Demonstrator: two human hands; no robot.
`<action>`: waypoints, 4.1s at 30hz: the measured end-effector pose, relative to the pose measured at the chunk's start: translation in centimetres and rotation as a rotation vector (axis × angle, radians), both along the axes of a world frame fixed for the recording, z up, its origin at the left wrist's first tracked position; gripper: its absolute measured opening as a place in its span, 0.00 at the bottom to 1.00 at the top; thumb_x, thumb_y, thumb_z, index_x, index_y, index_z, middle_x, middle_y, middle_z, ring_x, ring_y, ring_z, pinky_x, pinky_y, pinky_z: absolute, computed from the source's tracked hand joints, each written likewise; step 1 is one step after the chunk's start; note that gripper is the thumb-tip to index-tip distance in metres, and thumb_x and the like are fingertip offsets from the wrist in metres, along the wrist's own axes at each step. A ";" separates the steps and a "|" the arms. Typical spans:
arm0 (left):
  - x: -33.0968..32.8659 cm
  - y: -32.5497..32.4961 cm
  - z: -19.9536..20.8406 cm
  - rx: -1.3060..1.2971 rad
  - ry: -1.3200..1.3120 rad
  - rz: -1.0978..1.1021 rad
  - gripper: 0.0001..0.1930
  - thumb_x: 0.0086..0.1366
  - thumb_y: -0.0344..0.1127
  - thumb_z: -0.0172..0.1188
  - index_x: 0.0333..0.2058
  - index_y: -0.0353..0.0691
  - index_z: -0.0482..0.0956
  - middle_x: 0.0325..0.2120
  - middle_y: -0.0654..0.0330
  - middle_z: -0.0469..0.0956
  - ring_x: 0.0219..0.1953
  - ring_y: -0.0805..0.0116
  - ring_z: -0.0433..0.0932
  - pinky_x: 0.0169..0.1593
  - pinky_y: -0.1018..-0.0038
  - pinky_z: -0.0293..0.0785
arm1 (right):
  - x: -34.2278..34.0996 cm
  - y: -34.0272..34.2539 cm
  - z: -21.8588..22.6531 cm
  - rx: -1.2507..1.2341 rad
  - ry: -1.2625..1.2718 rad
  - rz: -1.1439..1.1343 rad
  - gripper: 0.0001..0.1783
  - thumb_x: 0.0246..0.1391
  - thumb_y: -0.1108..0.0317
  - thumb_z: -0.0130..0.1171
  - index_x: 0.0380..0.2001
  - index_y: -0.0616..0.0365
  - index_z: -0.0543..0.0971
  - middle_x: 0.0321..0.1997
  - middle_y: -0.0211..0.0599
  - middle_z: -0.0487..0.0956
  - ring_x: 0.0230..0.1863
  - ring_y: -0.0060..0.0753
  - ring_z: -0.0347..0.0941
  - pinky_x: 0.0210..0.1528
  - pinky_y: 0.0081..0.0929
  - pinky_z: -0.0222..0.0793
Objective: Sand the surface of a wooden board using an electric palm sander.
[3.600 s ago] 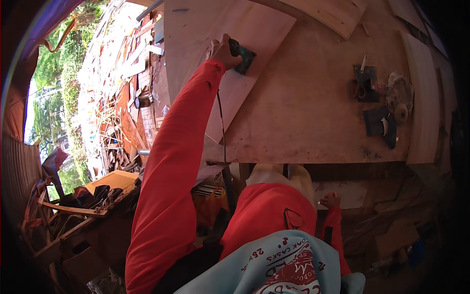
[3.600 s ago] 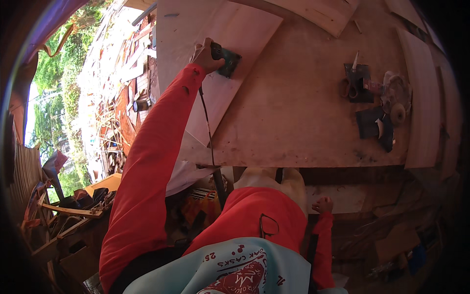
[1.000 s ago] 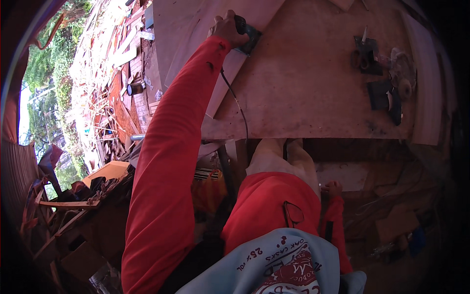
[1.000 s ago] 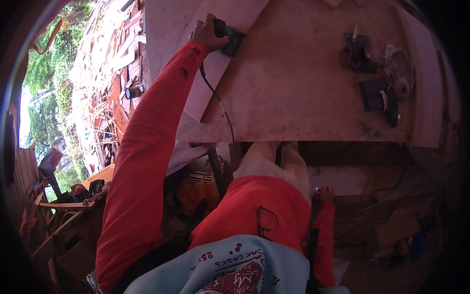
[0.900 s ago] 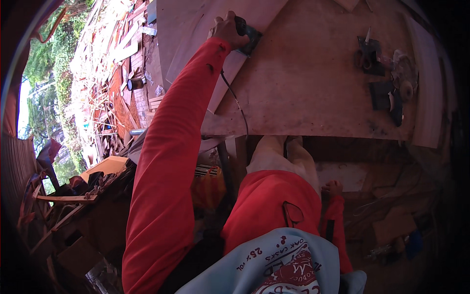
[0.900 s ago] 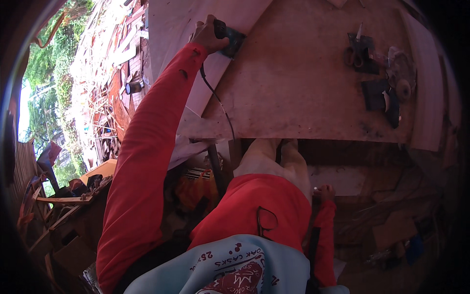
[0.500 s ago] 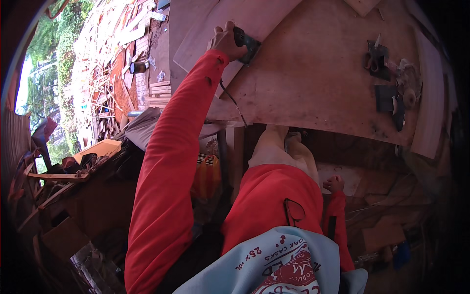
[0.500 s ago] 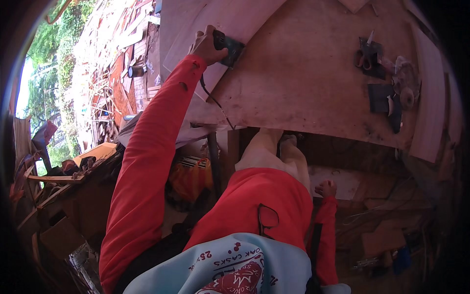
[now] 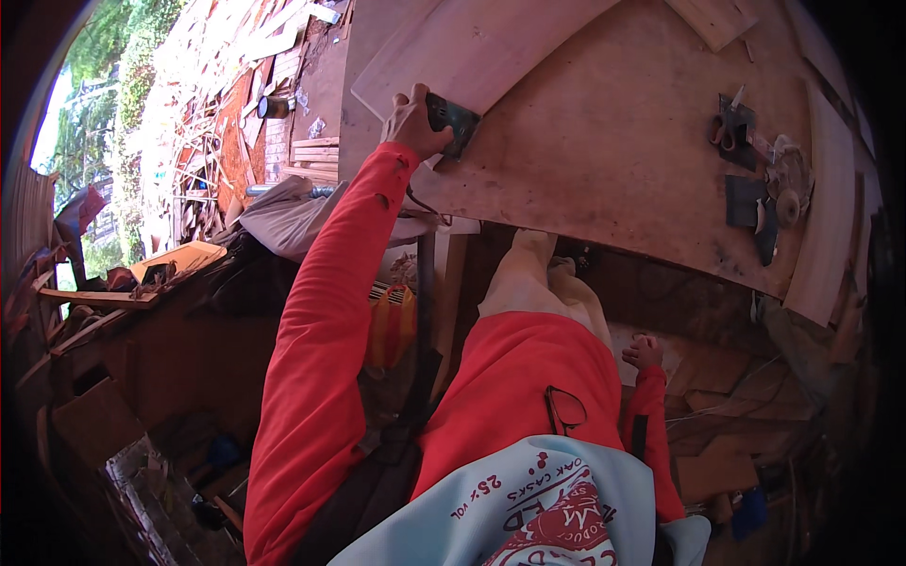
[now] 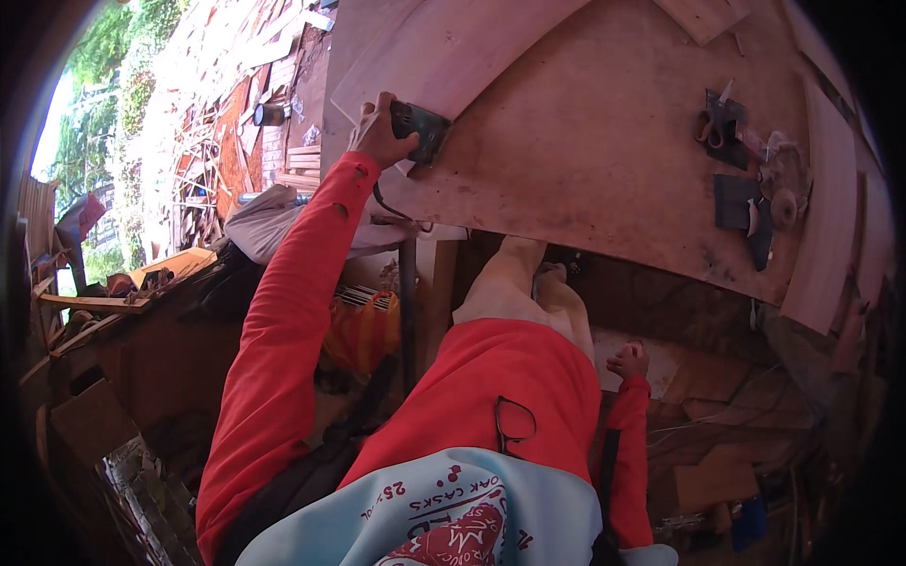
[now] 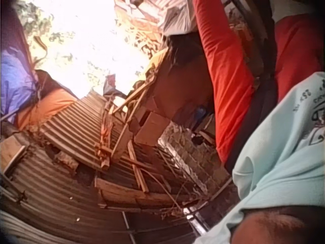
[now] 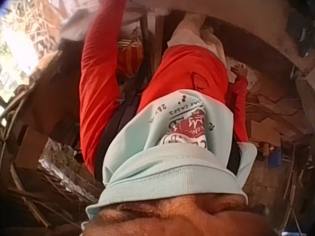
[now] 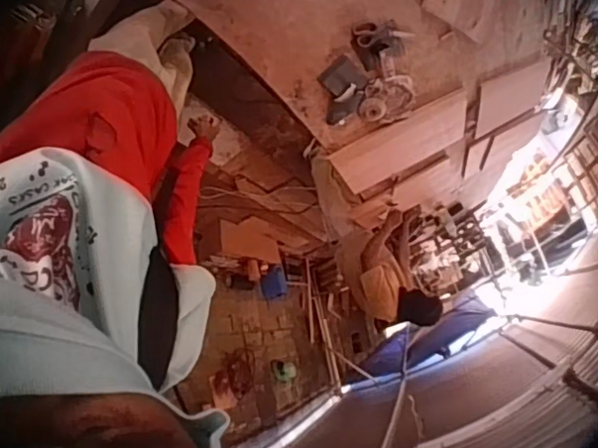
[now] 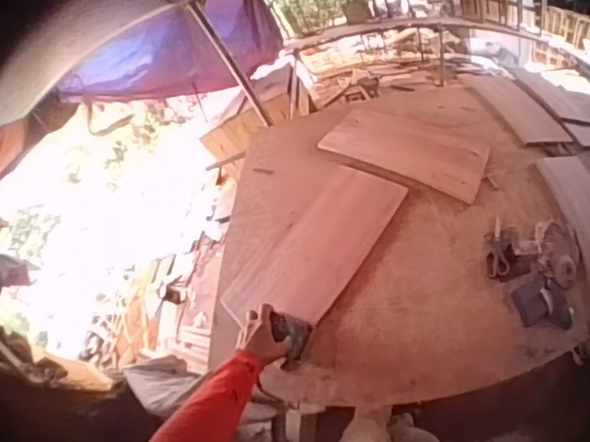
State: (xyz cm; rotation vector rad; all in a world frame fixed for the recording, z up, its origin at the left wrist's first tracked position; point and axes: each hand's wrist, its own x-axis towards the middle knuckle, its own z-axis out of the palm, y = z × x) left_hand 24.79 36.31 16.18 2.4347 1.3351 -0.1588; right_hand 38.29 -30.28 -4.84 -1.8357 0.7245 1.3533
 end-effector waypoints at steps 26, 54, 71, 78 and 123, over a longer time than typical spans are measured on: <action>-7.1 8.7 -3.2 0.102 0.101 0.256 0.43 0.42 0.50 0.68 0.58 0.43 0.64 0.46 0.37 0.73 0.49 0.38 0.76 0.54 0.56 0.75 | 2.7 0.3 0.9 -0.036 0.024 0.044 0.14 0.63 0.62 0.51 0.47 0.57 0.69 0.39 0.47 0.76 0.32 0.50 0.80 0.32 0.48 0.83; -1.7 22.7 -4.2 0.038 -0.010 0.230 0.41 0.41 0.49 0.69 0.54 0.39 0.66 0.41 0.38 0.77 0.44 0.42 0.79 0.50 0.57 0.77 | 2.1 8.7 1.2 -0.069 0.063 0.046 0.13 0.64 0.63 0.48 0.47 0.58 0.69 0.37 0.48 0.75 0.29 0.48 0.81 0.28 0.44 0.83; 12.5 24.9 -4.0 0.073 0.078 0.101 0.44 0.41 0.53 0.68 0.59 0.49 0.64 0.51 0.39 0.70 0.48 0.37 0.78 0.51 0.55 0.77 | -0.7 4.7 1.8 -0.099 0.078 -0.012 0.12 0.61 0.66 0.49 0.44 0.61 0.70 0.35 0.47 0.76 0.27 0.48 0.80 0.26 0.45 0.81; 18.9 26.3 -4.0 0.160 0.032 0.002 0.43 0.40 0.52 0.71 0.55 0.41 0.66 0.43 0.40 0.76 0.45 0.43 0.78 0.49 0.56 0.76 | -1.4 2.8 0.2 -0.092 0.034 -0.049 0.11 0.64 0.66 0.49 0.42 0.62 0.70 0.33 0.46 0.77 0.26 0.47 0.80 0.26 0.45 0.82; 45.9 30.6 -3.0 0.215 0.028 -0.295 0.52 0.38 0.52 0.69 0.62 0.35 0.59 0.47 0.37 0.78 0.51 0.41 0.78 0.55 0.58 0.77 | -8.4 7.1 2.6 -0.164 0.049 -0.119 0.13 0.61 0.60 0.57 0.40 0.58 0.73 0.29 0.42 0.77 0.24 0.43 0.78 0.26 0.49 0.82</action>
